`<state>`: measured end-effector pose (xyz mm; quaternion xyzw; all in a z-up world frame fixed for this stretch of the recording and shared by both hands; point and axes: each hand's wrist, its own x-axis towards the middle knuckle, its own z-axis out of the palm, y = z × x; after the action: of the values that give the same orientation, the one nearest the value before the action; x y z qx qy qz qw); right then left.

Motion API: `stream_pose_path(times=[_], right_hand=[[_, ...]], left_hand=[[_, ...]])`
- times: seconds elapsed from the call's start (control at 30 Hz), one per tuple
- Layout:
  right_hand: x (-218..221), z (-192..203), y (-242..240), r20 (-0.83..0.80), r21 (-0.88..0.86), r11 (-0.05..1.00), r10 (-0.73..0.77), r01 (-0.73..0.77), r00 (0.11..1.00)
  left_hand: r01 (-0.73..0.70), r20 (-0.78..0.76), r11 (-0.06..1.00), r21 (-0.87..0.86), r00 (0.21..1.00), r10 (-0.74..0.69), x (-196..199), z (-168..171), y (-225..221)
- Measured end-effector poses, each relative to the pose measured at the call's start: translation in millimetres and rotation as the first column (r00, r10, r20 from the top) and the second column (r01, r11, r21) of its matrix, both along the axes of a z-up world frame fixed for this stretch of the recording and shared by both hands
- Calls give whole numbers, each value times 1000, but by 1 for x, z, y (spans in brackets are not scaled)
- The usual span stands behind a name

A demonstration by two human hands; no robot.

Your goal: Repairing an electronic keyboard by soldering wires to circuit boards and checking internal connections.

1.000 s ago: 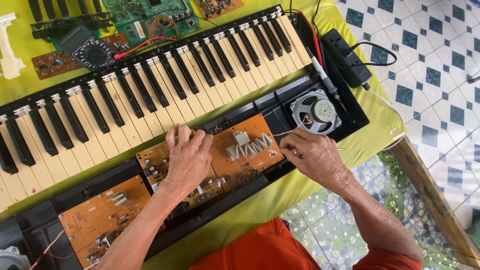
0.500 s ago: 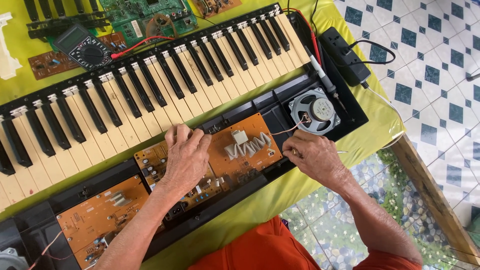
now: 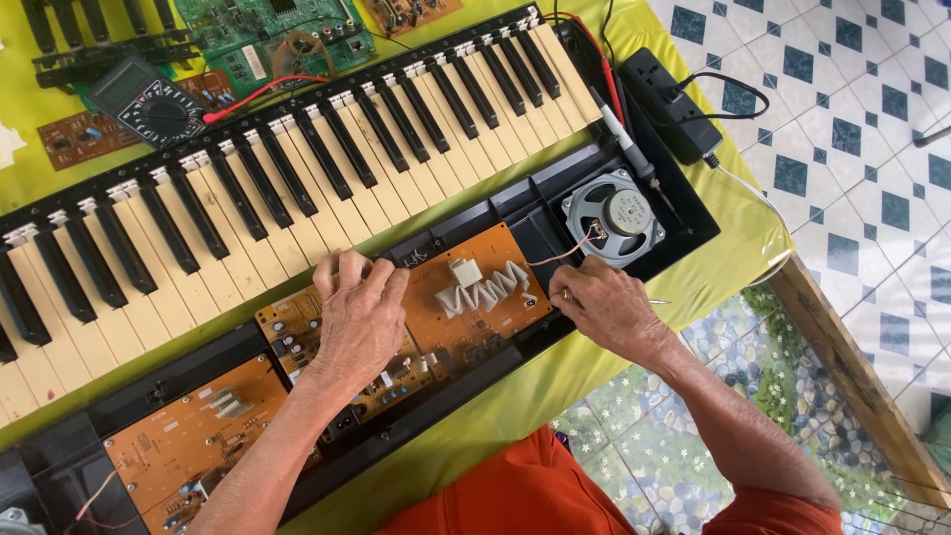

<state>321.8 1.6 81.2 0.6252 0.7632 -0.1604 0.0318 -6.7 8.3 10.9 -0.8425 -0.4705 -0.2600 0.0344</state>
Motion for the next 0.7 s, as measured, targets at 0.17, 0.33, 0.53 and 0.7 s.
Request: stream_pose_path(times=[0.17,0.33,0.53,0.7], right_hand=[[5,-14,5,22,-101,995,-7,10,1000],[1,-4,8,-151,-175,983,-88,60,985],[1,6,8,-226,-183,979,-131,90,965],[10,1,1,-121,-117,993,-48,34,992]], left_hand=[[3,-19,1000,14,1000,-3,-1,-4,0],[-4,-20,1000,13,1000,5,0,-6,-2],[6,-38,999,39,999,-4,0,-4,-2],[-5,-61,999,48,998,8,2,0,-2]])
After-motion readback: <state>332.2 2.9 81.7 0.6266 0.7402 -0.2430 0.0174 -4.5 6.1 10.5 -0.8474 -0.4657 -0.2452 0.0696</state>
